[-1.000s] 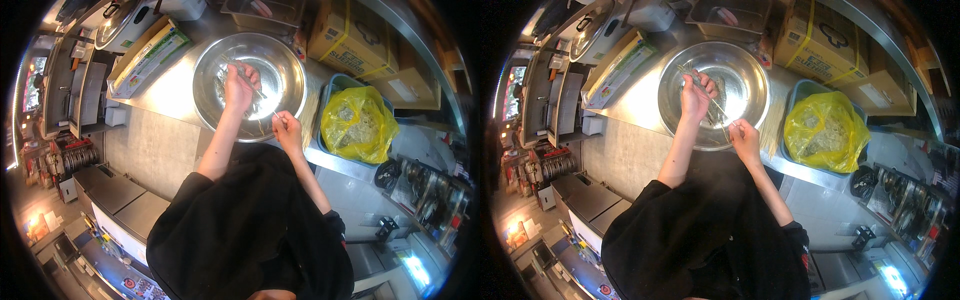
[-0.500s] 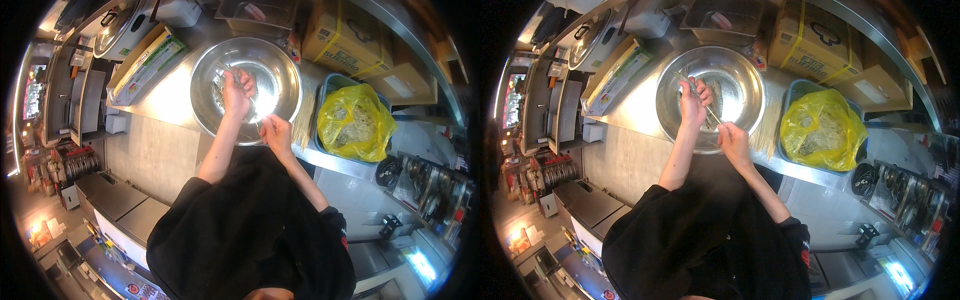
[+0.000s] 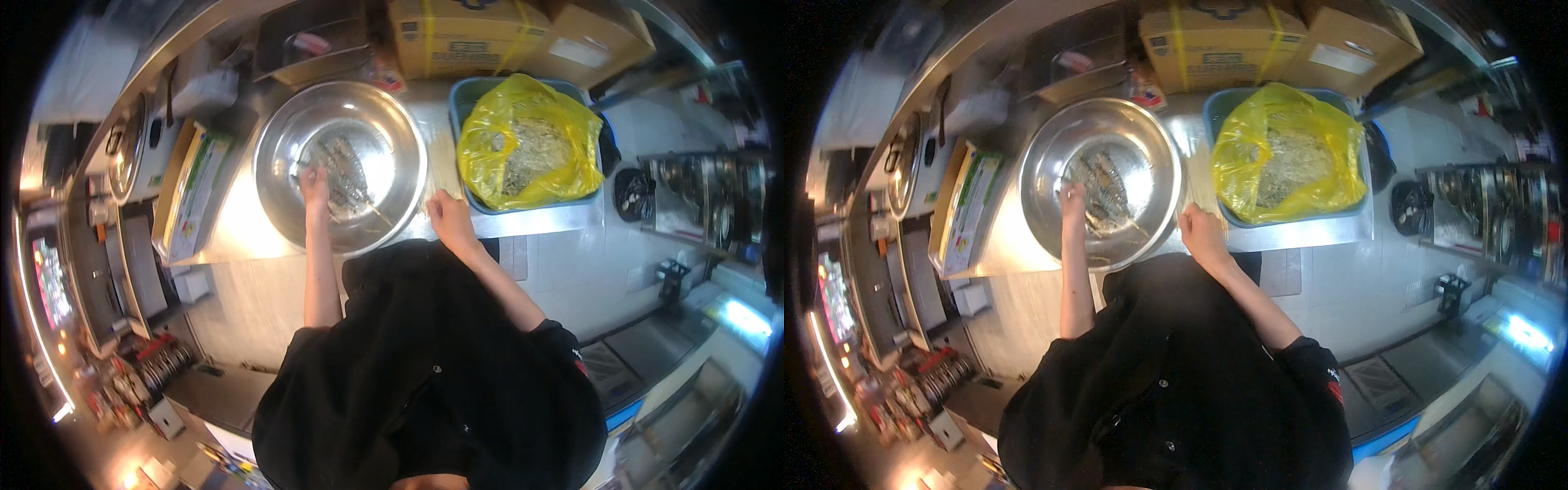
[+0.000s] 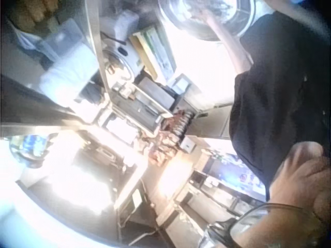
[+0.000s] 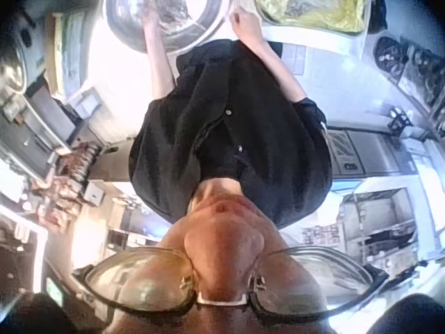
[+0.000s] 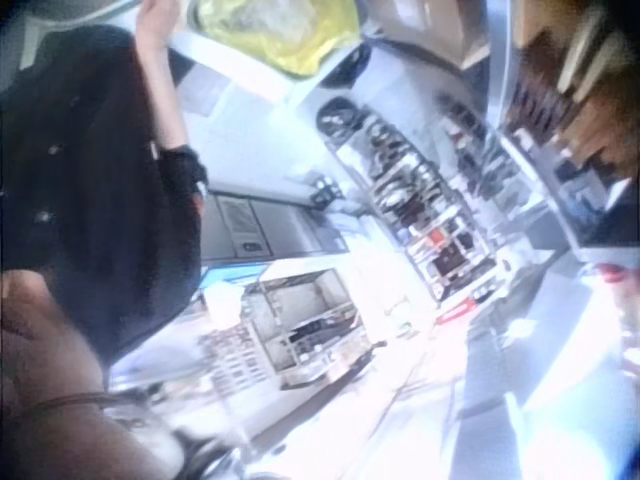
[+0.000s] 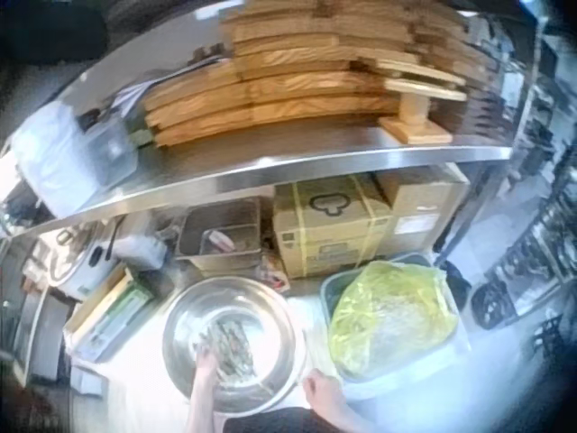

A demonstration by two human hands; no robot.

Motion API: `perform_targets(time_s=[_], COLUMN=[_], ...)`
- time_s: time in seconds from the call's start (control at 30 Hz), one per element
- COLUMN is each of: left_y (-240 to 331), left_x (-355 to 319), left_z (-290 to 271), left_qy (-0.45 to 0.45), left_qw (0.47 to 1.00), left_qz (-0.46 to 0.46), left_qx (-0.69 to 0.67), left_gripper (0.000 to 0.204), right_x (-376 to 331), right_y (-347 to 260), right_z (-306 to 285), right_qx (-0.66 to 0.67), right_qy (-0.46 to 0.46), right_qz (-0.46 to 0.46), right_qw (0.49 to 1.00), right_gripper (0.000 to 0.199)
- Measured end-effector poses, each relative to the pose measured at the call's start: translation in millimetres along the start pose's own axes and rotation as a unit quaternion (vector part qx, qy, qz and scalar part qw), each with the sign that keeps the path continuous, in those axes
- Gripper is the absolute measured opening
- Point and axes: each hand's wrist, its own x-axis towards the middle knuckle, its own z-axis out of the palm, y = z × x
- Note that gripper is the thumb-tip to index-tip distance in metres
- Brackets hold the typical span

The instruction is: The person repeatedly picks up shrimp from a metal bowl, threads each one onto a wooden skewer, and places the finished skewer into a yellow plastic bag. The process is repeated continuously throughout the clip.

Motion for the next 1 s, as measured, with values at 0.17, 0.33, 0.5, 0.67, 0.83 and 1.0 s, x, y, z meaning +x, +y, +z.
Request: perform_targets(time_s=[0.17, 0.33, 0.5, 0.67, 0.83, 1.0], left_y=[67.5, 169.1, 133.1, 87.1, 69.1, 100.9], left_x=[-79.7, -189.9, -182.2, -180.9, -188.1, -168.2], left_z=[68.8, 174.4, 281.3, 300.6, 299.3, 284.9], left_qy=[-0.014, -0.367, -0.547, -0.473, -0.448, -0.557], left_qw=[0.940, 0.800, 0.602, 0.424, 0.465, 0.537], left_qz=[0.323, 0.470, 0.470, 0.484, 0.514, 0.423], left_qx=[0.108, 0.060, 0.343, 0.602, 0.565, 0.472], left_gripper=[0.064, 0.047, 0.026, 0.021, 0.018, 0.021], right_x=[4.3, 31.3, 36.8, 34.8, 33.1, 44.1], right_y=[49.7, 89.0, 102.9, 135.7, 146.1, 132.8], right_z=[22.9, 60.8, 70.4, 112.1, 117.4, 121.2], right_qx=[-0.171, 0.042, -0.030, 0.019, 0.120, -0.256], right_qy=[-0.017, 0.009, -0.161, -0.159, -0.172, -0.065], right_qz=[0.090, 0.036, 0.052, 0.052, 0.035, -0.134], right_qw=[0.981, 0.998, 0.985, 0.986, 0.977, 0.955], right_gripper=[0.019, 0.049, 0.046, 0.045, 0.039, 0.038])
